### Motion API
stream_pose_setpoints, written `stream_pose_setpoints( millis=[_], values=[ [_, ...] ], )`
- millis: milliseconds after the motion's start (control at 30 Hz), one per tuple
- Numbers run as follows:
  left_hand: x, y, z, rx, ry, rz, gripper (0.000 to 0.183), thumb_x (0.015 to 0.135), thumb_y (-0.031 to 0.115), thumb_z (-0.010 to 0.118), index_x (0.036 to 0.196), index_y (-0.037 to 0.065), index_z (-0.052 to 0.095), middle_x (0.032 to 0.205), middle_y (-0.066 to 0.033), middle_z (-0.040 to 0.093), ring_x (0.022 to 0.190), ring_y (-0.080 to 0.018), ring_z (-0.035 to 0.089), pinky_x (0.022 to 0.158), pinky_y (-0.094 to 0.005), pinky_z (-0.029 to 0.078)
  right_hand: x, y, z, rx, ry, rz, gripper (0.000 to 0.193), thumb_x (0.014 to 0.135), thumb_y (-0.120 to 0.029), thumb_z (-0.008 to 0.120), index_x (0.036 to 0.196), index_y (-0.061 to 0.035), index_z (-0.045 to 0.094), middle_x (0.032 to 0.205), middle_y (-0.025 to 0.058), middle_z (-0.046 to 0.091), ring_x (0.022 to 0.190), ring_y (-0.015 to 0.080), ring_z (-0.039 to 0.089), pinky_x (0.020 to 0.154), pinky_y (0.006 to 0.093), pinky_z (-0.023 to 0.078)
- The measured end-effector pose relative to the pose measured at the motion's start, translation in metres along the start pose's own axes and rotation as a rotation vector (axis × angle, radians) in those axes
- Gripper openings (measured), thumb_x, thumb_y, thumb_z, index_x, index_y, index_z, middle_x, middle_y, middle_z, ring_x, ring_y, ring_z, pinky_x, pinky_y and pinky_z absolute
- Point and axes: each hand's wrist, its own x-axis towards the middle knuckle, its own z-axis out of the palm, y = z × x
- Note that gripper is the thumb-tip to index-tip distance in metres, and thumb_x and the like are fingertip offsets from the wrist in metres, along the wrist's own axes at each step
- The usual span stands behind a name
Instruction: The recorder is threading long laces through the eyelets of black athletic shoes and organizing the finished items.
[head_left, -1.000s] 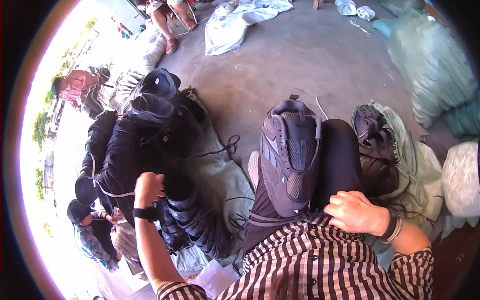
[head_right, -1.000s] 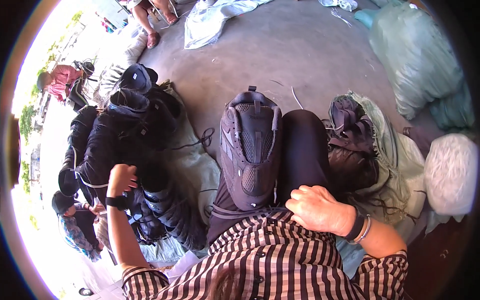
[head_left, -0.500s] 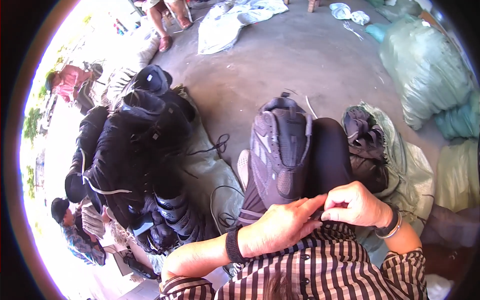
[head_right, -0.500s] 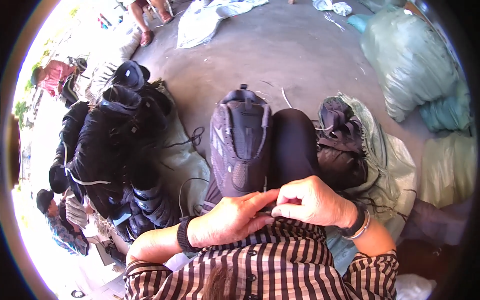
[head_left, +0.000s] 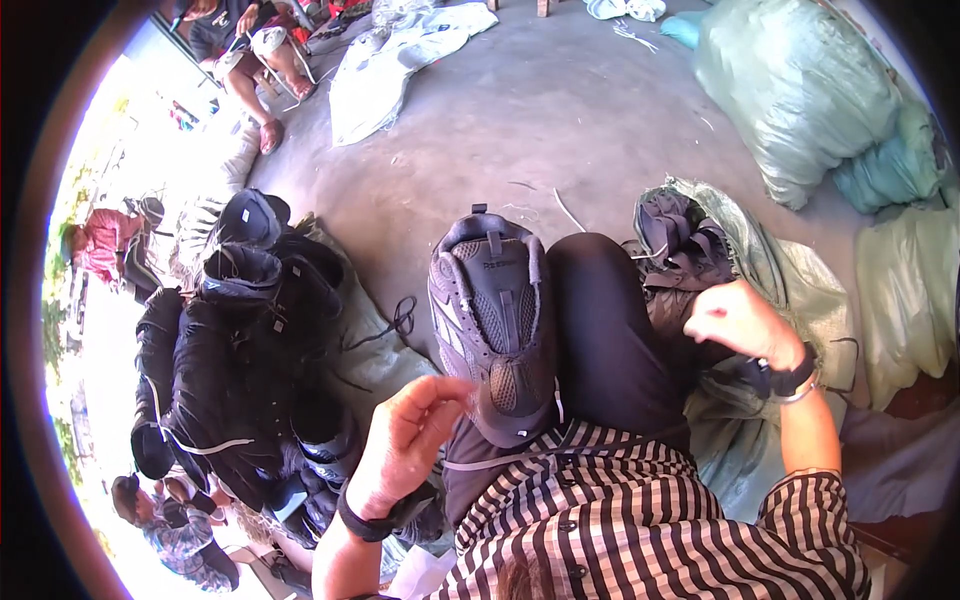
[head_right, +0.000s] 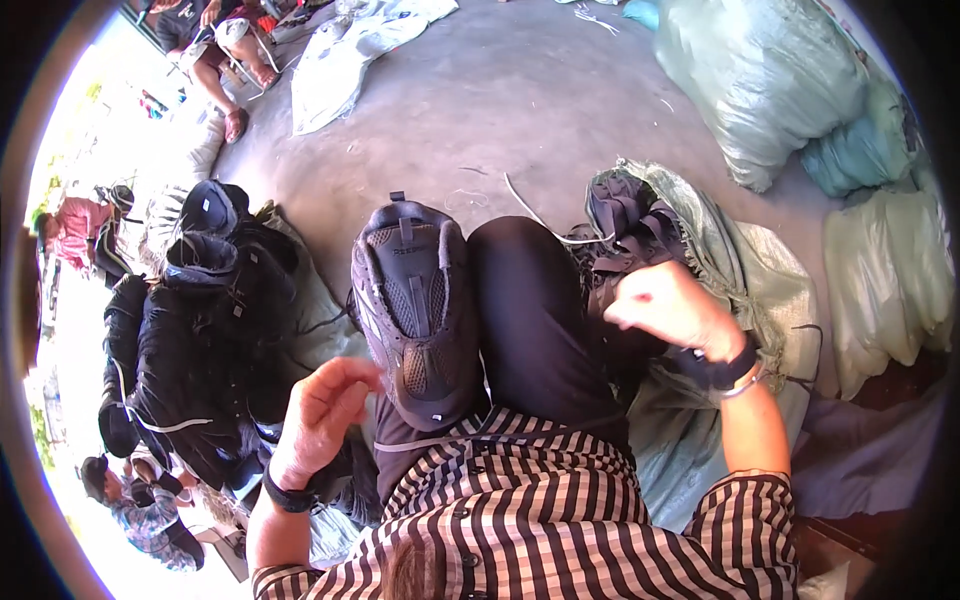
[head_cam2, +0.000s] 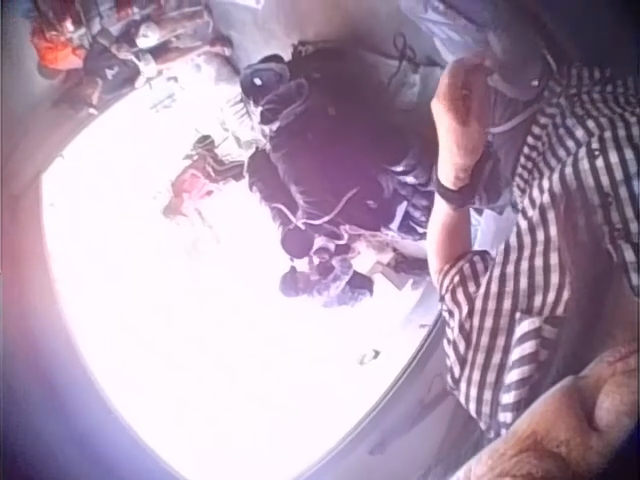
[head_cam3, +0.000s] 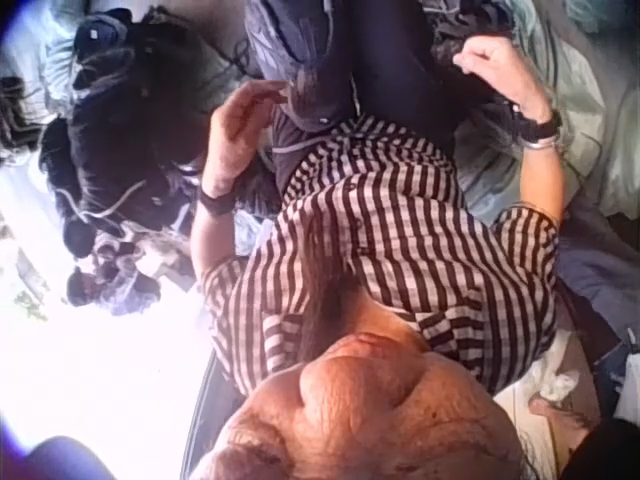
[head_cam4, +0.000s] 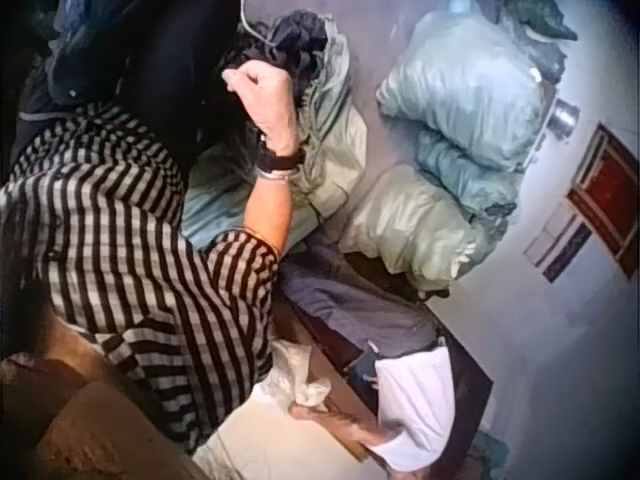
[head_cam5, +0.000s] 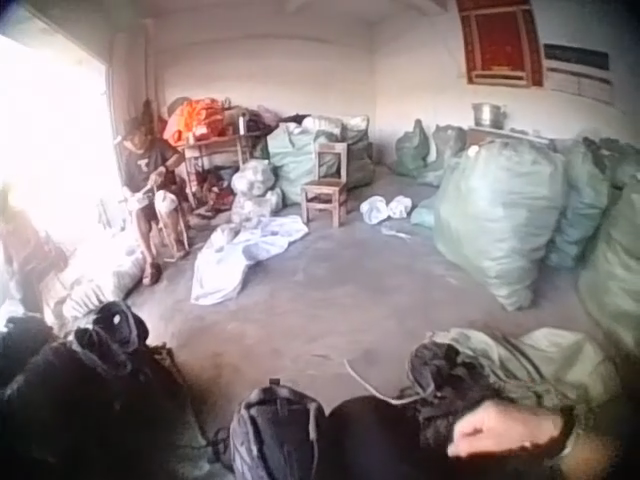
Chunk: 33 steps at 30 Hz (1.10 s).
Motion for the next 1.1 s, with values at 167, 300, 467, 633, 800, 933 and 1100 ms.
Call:
stream_pose_setpoints(
  millis=[167,300,467,633,800,933,1100],
  values=[
    [0.023,0.036,0.042,0.190,-0.296,0.555,0.062,0.085,0.026,0.064,0.136,0.002,0.036,0.130,-0.0185,0.048,0.120,-0.0292,0.045,0.100,-0.0372,0.035,0.008,-0.084,0.066,0.088,-0.376,-0.501,0.009,0.085,-0.011,0.059,0.087,-0.0048,0.064,0.070,0.0086,0.063,0.059,0.0153,0.060,0.059,0.0264,0.047],
    [0.015,0.032,0.045,0.159,-0.262,0.139,0.030,0.087,0.013,0.061,0.115,0.002,0.057,0.095,-0.0133,0.066,0.084,-0.0211,0.065,0.078,-0.0296,0.049,0.012,-0.087,0.057,0.441,-0.425,-0.283,0.009,0.087,-0.009,0.055,0.084,-0.0020,0.060,0.066,0.0027,0.058,0.054,0.0071,0.053,0.052,0.0237,0.044],
    [0.008,0.006,0.009,0.338,-0.044,0.178,0.009,0.085,0.009,0.060,0.084,0.001,0.065,0.069,-0.0085,0.063,0.059,-0.0165,0.057,0.058,-0.0281,0.045,0.011,-0.012,0.017,0.013,0.081,-0.159,0.014,0.085,-0.015,0.056,0.078,-0.0046,0.061,0.061,0.0072,0.060,0.052,0.0174,0.059,0.051,0.0286,0.046],
    [0.025,0.013,0.024,0.411,-0.009,0.284,0.012,0.084,0.010,0.062,0.079,0.000,0.063,0.065,-0.0048,0.059,0.057,-0.0125,0.052,0.055,-0.0262,0.042,0.016,-0.014,0.046,-0.682,0.484,-0.390,0.016,0.076,-0.014,0.064,0.089,-0.0044,0.060,0.090,0.0118,0.060,0.084,0.0299,0.059,0.076,0.0416,0.047],
    [0.039,0.019,0.054,0.426,0.068,0.367,0.015,0.080,0.012,0.069,0.079,-0.002,0.063,0.066,-0.0022,0.061,0.064,-0.0066,0.055,0.058,-0.0228,0.045,0.034,-0.077,0.101,0.481,-0.195,-0.486,0.042,0.082,-0.016,0.066,0.117,0.0015,0.050,0.104,0.0167,0.059,0.096,0.0253,0.060,0.083,0.0336,0.047],
    [0.032,0.020,0.046,0.247,0.026,0.261,0.032,0.073,0.024,0.078,0.082,-0.003,0.064,0.079,-0.0054,0.065,0.076,-0.0110,0.058,0.071,-0.0263,0.046,0.047,-0.078,0.100,0.432,-0.312,-0.526,0.036,0.083,-0.021,0.063,0.112,-0.0013,0.054,0.091,0.0179,0.065,0.085,0.0306,0.064,0.076,0.0361,0.049],
    [0.036,-0.001,0.049,0.403,0.070,0.444,0.014,0.070,0.002,0.071,0.084,0.004,0.066,0.070,-0.0075,0.061,0.069,-0.0218,0.054,0.065,-0.0317,0.042,0.054,-0.069,0.080,0.130,-0.486,-0.444,0.022,0.083,-0.016,0.059,0.099,-0.0022,0.060,0.082,0.0176,0.065,0.069,0.0306,0.064,0.063,0.0370,0.049]
  ],
)
